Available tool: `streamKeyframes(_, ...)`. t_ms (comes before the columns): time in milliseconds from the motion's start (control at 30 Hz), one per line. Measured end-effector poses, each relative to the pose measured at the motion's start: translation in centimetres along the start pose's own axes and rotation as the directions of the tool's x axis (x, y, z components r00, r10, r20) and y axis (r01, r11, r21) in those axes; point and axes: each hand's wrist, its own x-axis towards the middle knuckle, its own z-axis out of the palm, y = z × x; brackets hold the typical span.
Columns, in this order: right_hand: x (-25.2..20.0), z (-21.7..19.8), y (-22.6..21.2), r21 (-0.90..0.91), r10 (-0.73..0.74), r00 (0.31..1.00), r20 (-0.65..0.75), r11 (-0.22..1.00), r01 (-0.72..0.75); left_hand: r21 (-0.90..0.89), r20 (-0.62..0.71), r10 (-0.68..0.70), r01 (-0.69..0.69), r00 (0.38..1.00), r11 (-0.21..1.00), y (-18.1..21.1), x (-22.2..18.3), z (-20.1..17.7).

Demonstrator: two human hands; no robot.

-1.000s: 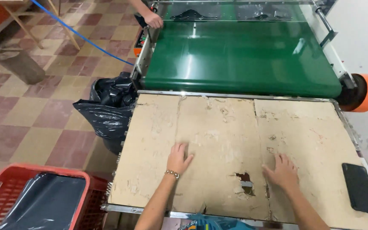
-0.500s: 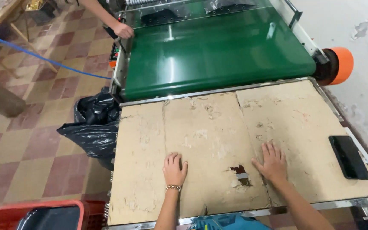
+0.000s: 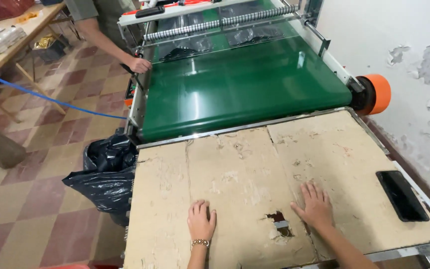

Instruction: Folding large black plastic bags into smaller rectangles and placing them into a storage crate for packaging.

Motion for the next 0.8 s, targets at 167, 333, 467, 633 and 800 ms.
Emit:
streamKeyframes(167, 0.0, 0.4, 0.1, 0.012, -0.002, 1.000, -0.026, 1.000, 0.003, -0.006, -0.010, 0.000, 0.000, 1.000, 1.000, 0.0, 0.0, 0.0)
streamKeyframes(333, 0.0, 0.0, 0.1, 0.064, -0.006, 1.000, -0.024, 0.998, 0.007, -0.018, -0.075, 0.061, -0.062, 0.995, 0.998, 0.1, 0.0, -0.2)
streamKeyframes(467, 0.0, -0.3, -0.1, 0.046, -0.021, 0.998, -0.053, 0.999, 0.023, -0.027, -0.060, 0.043, -0.045, 0.997, 0.999, 0.3, 0.1, -0.3)
streamKeyframes(633, -0.3, -0.3, 0.0, 0.071, -0.013, 0.999, -0.033, 0.997, 0.015, -0.008, -0.095, 0.068, -0.069, 0.993, 0.998, 0.3, -0.2, -0.3)
streamKeyframes(800, -0.9, -1.8, -0.6, 0.126, -0.009, 0.999, -0.047, 0.992, 0.015, 0.013, -0.066, 0.058, -0.058, 0.996, 0.998, 0.1, 0.0, -0.1)
